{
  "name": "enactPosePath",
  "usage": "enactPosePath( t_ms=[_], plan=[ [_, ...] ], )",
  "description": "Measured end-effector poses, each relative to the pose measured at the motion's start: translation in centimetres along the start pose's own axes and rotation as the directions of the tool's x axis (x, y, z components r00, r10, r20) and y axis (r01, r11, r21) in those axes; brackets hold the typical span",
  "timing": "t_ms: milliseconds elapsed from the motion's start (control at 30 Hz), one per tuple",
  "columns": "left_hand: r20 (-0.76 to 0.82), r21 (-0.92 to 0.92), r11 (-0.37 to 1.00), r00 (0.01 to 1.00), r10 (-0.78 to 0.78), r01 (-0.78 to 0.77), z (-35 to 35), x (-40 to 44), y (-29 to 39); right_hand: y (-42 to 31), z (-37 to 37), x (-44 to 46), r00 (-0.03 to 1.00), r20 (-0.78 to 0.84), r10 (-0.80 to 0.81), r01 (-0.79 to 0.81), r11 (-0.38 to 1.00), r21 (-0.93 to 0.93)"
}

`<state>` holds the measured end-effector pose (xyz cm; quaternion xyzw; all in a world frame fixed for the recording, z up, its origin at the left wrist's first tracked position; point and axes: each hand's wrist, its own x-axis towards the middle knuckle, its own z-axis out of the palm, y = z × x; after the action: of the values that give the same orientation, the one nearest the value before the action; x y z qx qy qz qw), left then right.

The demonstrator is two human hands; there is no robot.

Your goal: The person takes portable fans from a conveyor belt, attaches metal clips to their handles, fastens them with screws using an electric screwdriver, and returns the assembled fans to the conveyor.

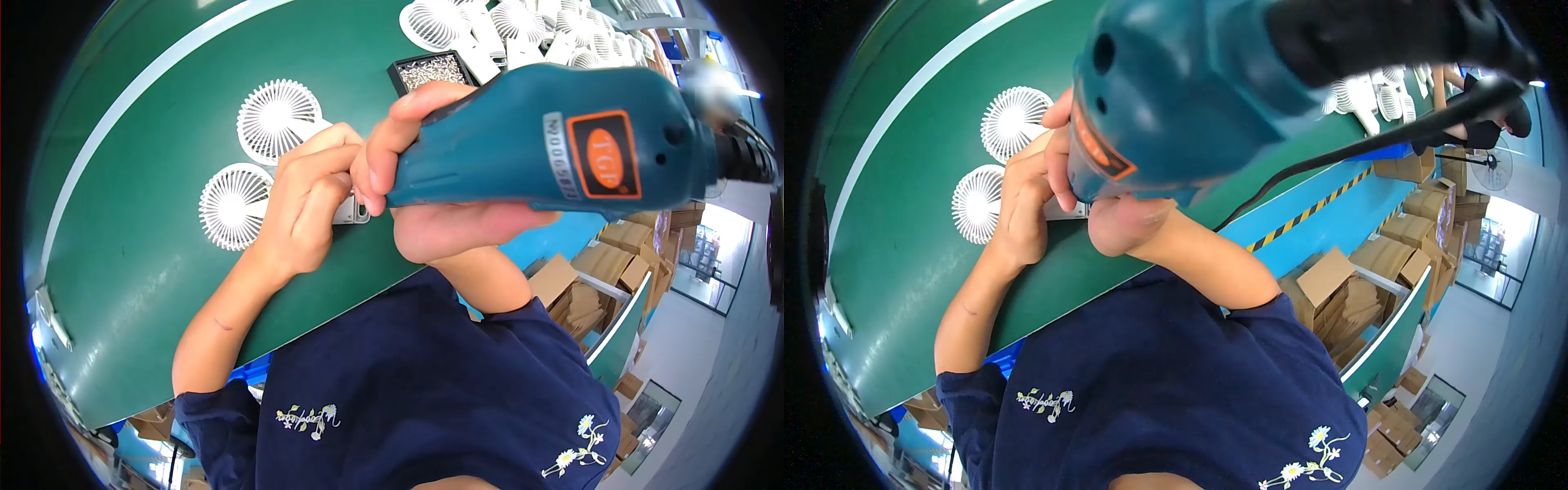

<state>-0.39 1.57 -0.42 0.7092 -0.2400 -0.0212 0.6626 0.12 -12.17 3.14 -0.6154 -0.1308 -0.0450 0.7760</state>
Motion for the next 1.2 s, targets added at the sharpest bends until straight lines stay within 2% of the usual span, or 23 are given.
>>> enactPosePath(
  t_ms=[67, 167, 267, 367, 433, 500, 533, 600, 633, 700, 733, 867, 1100, 1167, 1200],
  plan=[
    [-0.037, -0.001, 1.0, 0.999, 0.008, -0.008, 0.1, 0.1, -0.1, 2.1, -1.3, 0.4, 0.937, 0.219, -0.272, 0.192, 0.925, 0.328],
    [-0.071, -0.026, 1.0, 0.997, -0.008, 0.006, -0.1, 0.0, -0.1, 2.7, -1.2, 0.6, 0.905, 0.246, -0.346, 0.222, 0.88, 0.42],
    [-0.073, -0.053, 0.998, 0.997, -0.03, 0.026, -0.2, 0.0, 0.0, 2.5, -1.0, 0.4, 0.924, 0.243, -0.295, 0.163, 0.88, 0.446],
    [-0.068, -0.065, 0.997, 0.997, -0.042, 0.037, 0.0, -0.1, -0.4, 1.6, -1.7, 0.1, 0.948, 0.198, -0.249, 0.158, 0.908, 0.387],
    [-0.061, -0.072, 0.996, 0.996, -0.063, 0.059, 0.0, -0.1, -0.4, 0.1, -2.5, 0.4, 0.956, 0.047, -0.288, 0.243, 0.875, 0.418],
    [-0.061, -0.068, 0.996, 0.996, -0.067, 0.063, 0.0, -0.2, -0.3, -1.3, -4.2, 0.9, 0.952, -0.068, -0.299, 0.303, 0.882, 0.362],
    [-0.054, -0.06, 0.996, 0.996, -0.069, 0.065, 0.0, -0.2, -0.2, -1.2, -5.4, 1.3, 0.931, -0.088, -0.354, 0.358, 0.838, 0.411],
    [-0.056, -0.083, 0.994, 0.996, -0.076, 0.072, 0.0, -0.2, -0.2, -1.1, -6.7, 1.7, 0.919, -0.2, -0.341, 0.382, 0.894, 0.233],
    [-0.062, -0.095, 0.992, 0.994, -0.087, 0.08, 0.1, -0.2, -0.2, -0.6, -7.6, 1.8, 0.919, -0.227, -0.323, 0.38, 0.88, 0.285],
    [-0.066, -0.112, 0.991, 0.994, -0.087, 0.079, 0.2, -0.2, -0.2, -0.2, -8.4, 2.0, 0.913, -0.261, -0.314, 0.374, 0.899, 0.226],
    [-0.07, -0.12, 0.989, 0.993, -0.094, 0.085, 0.2, -0.3, -0.2, -0.1, -8.0, 2.0, 0.898, -0.31, -0.312, 0.365, 0.922, 0.127],
    [-0.075, -0.152, 0.985, 0.992, -0.1, 0.087, 0.3, -0.1, -0.4, 0.4, -8.3, 2.0, 0.895, -0.314, -0.316, 0.343, 0.939, 0.034],
    [-0.061, -0.133, 0.986, 0.993, -0.105, 0.096, -0.1, -0.3, -0.4, 0.7, -8.2, 1.9, 0.9, -0.349, -0.26, 0.291, 0.956, 0.04],
    [-0.065, -0.099, 0.99, 0.992, -0.112, 0.105, 0.3, -0.2, -0.4, 0.5, -8.1, 2.0, 0.897, -0.342, -0.281, 0.354, 0.92, 0.171],
    [-0.107, 0.002, 0.999, 0.993, -0.054, 0.054, 0.9, -0.1, -0.2, -0.1, -7.7, 1.8, 0.905, -0.333, -0.267, 0.358, 0.899, 0.252]
  ],
)
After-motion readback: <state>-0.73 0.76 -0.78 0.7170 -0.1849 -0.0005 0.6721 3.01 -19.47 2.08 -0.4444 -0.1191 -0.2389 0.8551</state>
